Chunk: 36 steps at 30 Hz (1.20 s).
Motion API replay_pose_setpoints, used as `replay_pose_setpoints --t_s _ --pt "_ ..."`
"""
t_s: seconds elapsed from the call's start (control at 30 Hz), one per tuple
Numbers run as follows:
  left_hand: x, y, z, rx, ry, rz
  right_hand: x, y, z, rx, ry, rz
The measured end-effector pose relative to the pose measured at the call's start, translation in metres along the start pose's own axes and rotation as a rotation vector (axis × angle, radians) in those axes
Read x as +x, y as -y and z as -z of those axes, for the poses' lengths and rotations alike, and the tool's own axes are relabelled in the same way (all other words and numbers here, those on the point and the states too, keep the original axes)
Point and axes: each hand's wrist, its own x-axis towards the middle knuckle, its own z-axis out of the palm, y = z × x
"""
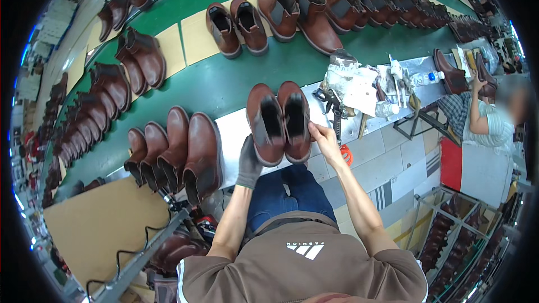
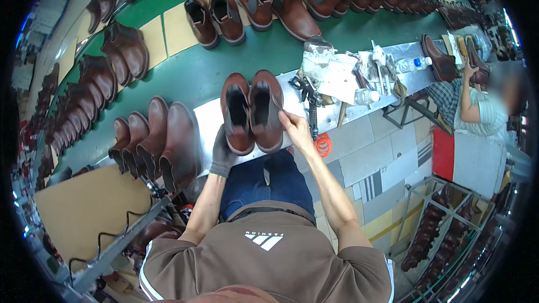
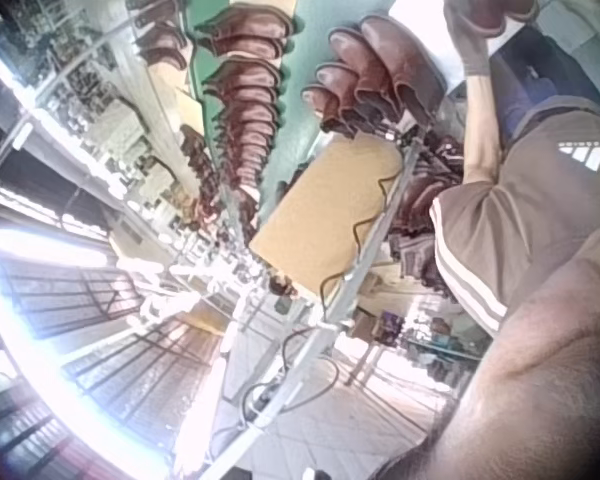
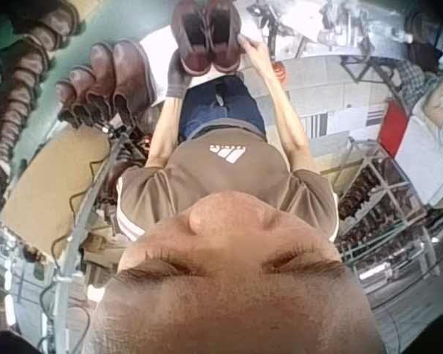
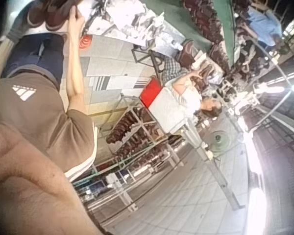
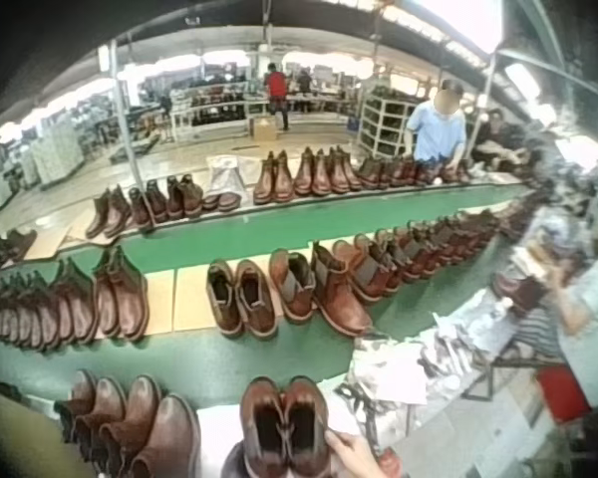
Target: The recorder is performing finishing touches on leather boots, including cleaning and spraying a protective coating.
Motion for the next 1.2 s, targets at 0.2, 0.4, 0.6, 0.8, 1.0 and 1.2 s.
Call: replay_pose_setpoints --t_s 0.2,0.4,0.6,0.8,1.0,1.2 --pt "-0.029 -0.003 -0.115 1.242 -0.005 -0.612 -0.012 0.034 0.006 0.273 0.056 0.369" --pt "-0.016 0.004 -0.143 -0.424 0.386 -0.115 0.045 -0.049 0.054 -0.023 -0.296 0.392" --pt "-0.002 0.020 -0.150 -0.472 0.372 -0.182 0.061 -0.034 0.061 0.080 -0.192 0.255" --pt "-0.009 0.016 -0.164 -0.547 0.381 -0.117 -0.088 0.072 0.106 0.241 0.044 0.449" --pt "-0.008 0.019 -0.163 -0.523 0.388 -0.161 -0.148 0.128 0.119 -0.153 0.153 0.526" --pt "-0.006 0.023 -0.169 -0.567 0.421 -0.135 -0.130 0.136 0.107 -0.122 -0.017 0.675"
